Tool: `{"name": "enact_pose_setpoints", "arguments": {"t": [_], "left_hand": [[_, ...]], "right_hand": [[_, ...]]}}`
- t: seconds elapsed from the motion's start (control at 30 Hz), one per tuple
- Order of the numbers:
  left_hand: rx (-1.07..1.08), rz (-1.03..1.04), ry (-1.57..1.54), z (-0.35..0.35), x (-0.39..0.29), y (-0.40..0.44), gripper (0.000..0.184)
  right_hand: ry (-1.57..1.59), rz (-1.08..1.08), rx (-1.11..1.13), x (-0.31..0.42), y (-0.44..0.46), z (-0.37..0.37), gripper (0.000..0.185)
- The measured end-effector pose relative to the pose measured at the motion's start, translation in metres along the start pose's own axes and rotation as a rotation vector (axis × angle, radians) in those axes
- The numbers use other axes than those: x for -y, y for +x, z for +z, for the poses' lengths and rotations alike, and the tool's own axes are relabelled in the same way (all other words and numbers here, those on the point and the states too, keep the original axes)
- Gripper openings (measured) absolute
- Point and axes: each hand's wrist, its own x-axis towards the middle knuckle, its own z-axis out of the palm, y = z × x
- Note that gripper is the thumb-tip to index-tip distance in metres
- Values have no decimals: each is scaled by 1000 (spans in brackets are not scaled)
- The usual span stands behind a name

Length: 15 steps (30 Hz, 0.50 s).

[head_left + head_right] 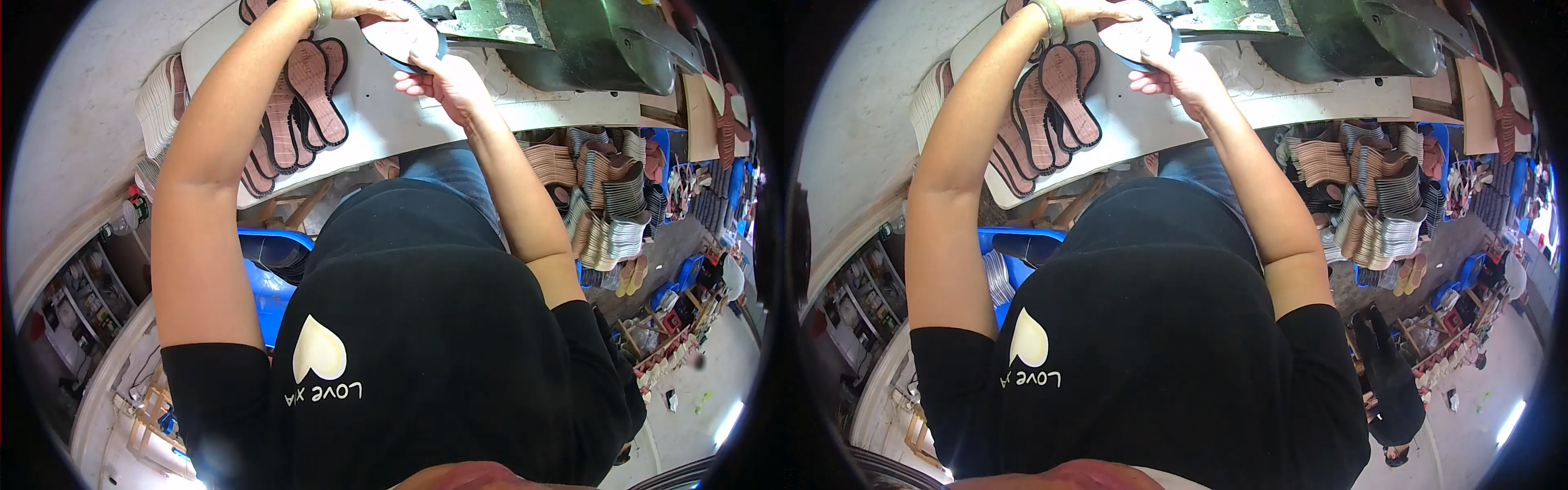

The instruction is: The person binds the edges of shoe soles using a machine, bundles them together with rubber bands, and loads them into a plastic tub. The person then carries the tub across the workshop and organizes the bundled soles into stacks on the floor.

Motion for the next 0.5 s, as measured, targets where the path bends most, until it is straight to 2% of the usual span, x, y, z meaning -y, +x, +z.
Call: {"name": "enact_pose_setpoints", "arguments": {"t": [0.1,0.17,0.2,0.27,0.3,0.37,0.4,0.43,0.5], "left_hand": [[-57,-66,4,3,8,-6,50],[-205,-94,196,6,13,-10,47],[-205,-95,194,7,8,-14,47],[-248,-254,-43,10,-9,-24,41],[-248,-256,-42,14,-4,-25,41],[-325,-336,-272,27,13,-28,34],[-377,-275,-227,30,-4,-36,32],[-396,-300,-175,33,-6,-40,33],[-563,-364,-116,52,-17,-48,36]], "right_hand": [[-95,-48,-48,-1,5,-2,33],[-175,-109,-95,0,10,-2,31],[-260,-166,-146,1,11,-2,30],[-279,-186,-165,4,13,0,32],[-299,-211,-184,7,14,1,34],[-327,-219,-200,13,16,1,32],[-321,-233,-207,14,15,1,31],[-314,-247,-214,15,15,0,30],[-359,-253,-202,15,14,-5,30]]}}
